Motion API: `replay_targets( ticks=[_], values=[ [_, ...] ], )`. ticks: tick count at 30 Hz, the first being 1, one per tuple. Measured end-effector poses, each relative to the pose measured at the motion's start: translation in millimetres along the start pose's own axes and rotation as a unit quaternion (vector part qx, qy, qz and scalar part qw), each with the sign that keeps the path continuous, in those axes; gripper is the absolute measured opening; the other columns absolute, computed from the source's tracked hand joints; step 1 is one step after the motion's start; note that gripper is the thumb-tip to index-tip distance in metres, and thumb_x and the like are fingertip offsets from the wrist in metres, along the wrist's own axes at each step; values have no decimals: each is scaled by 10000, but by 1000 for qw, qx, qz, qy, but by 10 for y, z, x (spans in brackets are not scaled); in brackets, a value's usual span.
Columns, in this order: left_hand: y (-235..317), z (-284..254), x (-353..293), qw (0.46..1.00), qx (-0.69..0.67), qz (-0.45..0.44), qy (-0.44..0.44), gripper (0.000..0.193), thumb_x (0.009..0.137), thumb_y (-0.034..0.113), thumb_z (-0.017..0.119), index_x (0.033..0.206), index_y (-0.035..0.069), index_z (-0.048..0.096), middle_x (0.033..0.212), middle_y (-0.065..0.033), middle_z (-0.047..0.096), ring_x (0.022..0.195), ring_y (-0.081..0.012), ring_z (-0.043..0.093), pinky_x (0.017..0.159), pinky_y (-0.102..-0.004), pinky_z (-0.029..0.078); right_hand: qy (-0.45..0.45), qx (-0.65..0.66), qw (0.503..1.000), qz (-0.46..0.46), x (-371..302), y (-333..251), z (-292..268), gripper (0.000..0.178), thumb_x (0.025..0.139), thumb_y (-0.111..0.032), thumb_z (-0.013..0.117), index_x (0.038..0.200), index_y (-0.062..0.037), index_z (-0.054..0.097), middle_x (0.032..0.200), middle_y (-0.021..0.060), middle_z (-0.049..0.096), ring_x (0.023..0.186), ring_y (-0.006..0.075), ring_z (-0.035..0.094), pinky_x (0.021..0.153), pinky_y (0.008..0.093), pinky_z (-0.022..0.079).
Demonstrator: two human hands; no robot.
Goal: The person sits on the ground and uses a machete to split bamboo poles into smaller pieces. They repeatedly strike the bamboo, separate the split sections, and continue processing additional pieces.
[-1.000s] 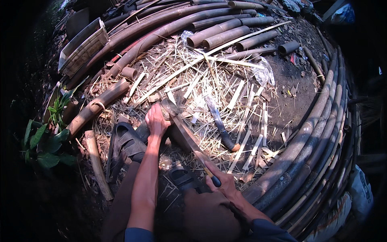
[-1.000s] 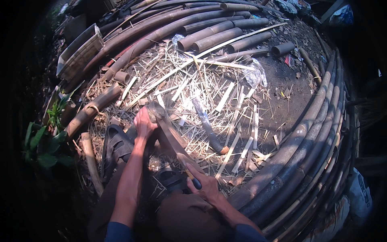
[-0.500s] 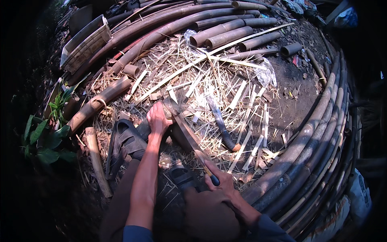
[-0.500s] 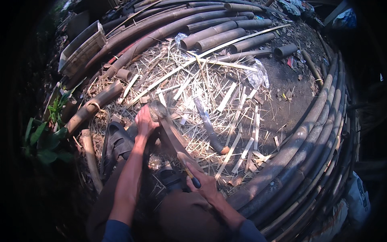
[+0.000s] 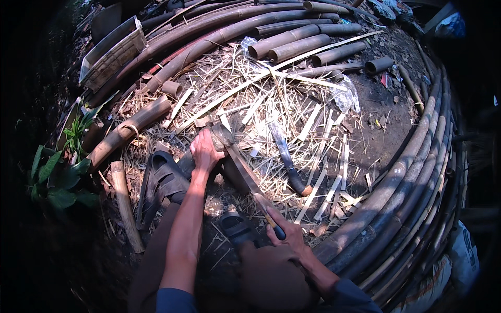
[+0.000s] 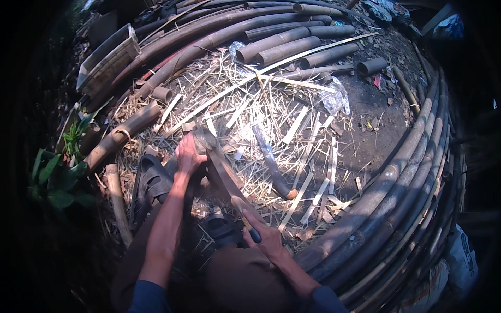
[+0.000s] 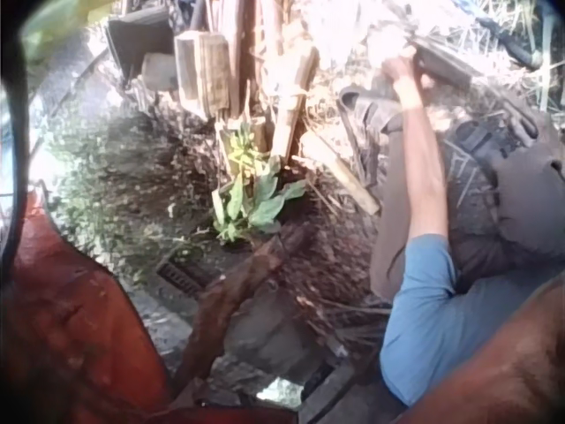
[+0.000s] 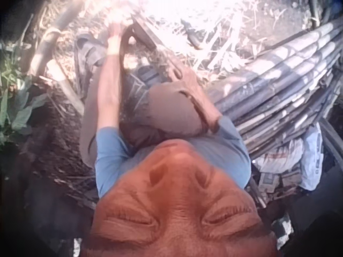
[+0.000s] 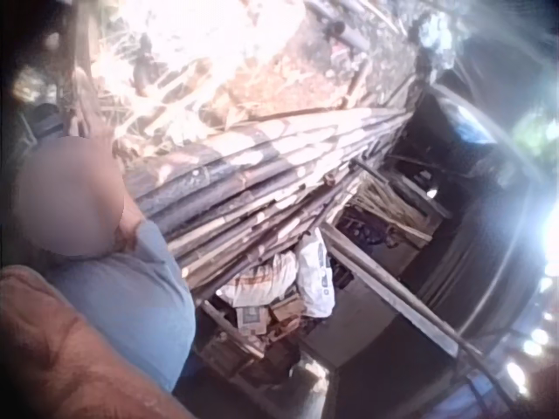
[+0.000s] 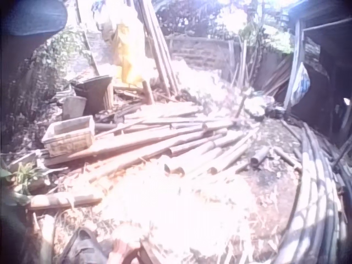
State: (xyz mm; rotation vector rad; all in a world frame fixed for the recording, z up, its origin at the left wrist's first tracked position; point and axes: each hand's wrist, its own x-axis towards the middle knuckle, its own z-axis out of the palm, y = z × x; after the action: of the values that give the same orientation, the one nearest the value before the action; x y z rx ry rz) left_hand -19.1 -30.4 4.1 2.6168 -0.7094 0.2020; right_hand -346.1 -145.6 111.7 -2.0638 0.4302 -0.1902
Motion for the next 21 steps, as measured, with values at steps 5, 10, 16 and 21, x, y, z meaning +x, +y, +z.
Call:
replay_targets(
  ticks=[5, 10, 16, 21],
  values=[
    [31, -60, 23, 999, 18, 12, -50, 895, 527, 332, 819, 1284, 10, 466, 1181, -156, 554, 1104, -326, 538, 965, -454, 410, 10, -27, 1000, -11, 354, 137, 267, 520, 843, -249, 662, 1353, -215, 567, 992, 144, 718, 778, 279, 717, 694, 351, 583],
    [-26, 381, 31, 999, -1, 48, 10, 865, 552, 296, 818, 1277, -12, 460, 1176, -174, 553, 1121, -334, 539, 969, -457, 407, 17, -70, 996, 43, 1416, -36, 621, 495, 867, -264, 634, 1349, -183, 554, 897, 215, 680, 712, 386, 671, 639, 394, 548],
    [46, -76, 16, 998, -33, 7, -45, 873, 505, 262, 827, 1254, 8, 456, 1168, -158, 555, 1119, -343, 540, 969, -466, 404, 38, -1, 999, -36, -378, 122, -54, 558, 829, -214, 678, 1372, -238, 548, 1053, 194, 694, 759, 315, 714, 676, 375, 589],
    [76, 65, 61, 999, -1, 38, -30, 858, 564, 246, 782, 1313, 11, 436, 1165, -180, 557, 1097, -348, 543, 955, -458, 413, 20, -69, 997, 21, 965, 70, 500, 481, 862, -226, 646, 1328, -132, 574, 858, 218, 684, 694, 353, 690, 624, 397, 544]
  ],
)
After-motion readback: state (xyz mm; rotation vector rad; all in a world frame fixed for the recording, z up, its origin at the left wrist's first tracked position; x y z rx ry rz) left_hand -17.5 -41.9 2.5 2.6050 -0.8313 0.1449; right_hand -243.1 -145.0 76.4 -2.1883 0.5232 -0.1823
